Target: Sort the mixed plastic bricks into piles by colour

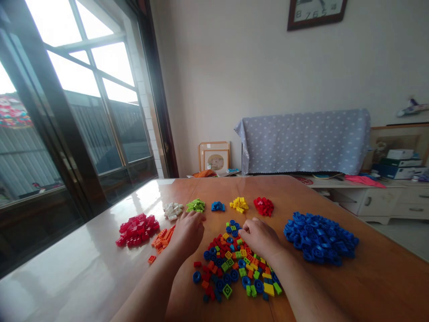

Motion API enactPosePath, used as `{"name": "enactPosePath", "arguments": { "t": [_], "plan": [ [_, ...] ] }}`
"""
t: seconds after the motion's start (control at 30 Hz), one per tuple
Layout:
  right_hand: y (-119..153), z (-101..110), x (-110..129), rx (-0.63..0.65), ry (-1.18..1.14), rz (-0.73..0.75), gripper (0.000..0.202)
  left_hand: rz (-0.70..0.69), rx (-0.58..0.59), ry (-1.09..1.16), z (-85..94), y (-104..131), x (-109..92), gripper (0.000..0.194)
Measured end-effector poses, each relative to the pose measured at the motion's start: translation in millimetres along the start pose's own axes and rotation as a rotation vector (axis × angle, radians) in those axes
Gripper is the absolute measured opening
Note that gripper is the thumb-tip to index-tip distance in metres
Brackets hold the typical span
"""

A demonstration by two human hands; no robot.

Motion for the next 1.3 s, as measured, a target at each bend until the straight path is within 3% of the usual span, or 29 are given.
{"name": "enactPosePath", "arguments": {
  "t": [0.13,0.4,0.5,0.63,0.8,1.03,1.2,1.3],
  "plan": [
    [-3.1,-5.5,0.0,0.014,0.037,-0.044,0.025,-0.095,0.03,0.072,-11.4,4.4,-13.7,0.024],
    [-6.2,-10.4,3.5,-0.009,-0.124,-0.038,0.005,-0.149,0.08,0.156,-16.6,9.2,-26.7,0.022],
    [-3.9,-6.5,10.9,-0.011,-0.386,-0.077,0.01,-0.176,0.03,0.24,-18.1,10.3,-29.7,0.021],
    [4.5,3.1,29.0,0.164,-0.979,-0.2,0.024,-0.235,0.023,0.416,-18.1,12.3,-35.9,0.026],
    [13.8,9.6,40.9,0.32,-1.244,-0.299,0.026,-0.216,0.012,0.531,-10.2,15.0,-44.3,0.022],
    [12.9,4.0,33.8,0.326,-1.225,-0.307,0.028,-0.192,0.059,0.345,3.3,16.2,-49.9,0.017],
    [10.8,14.5,29.4,0.23,-1.253,-0.343,0.025,-0.085,0.161,-0.072,15.6,18.2,-29.5,0.017],
    [10.8,21.7,27.8,0.206,-1.276,-0.377,0.024,-0.049,0.219,-0.208,25.0,19.1,-14.4,0.022]
  ]
}}
Point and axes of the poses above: each hand's wrist, its own y-axis away from the middle knuckle, its own z-axis out of the back of the hand, x = y × z, the point moved 2 cm from there along -y, towards the middle knuckle, and after that the axes turned 6 degrees about -x, right-handed, at the moved point
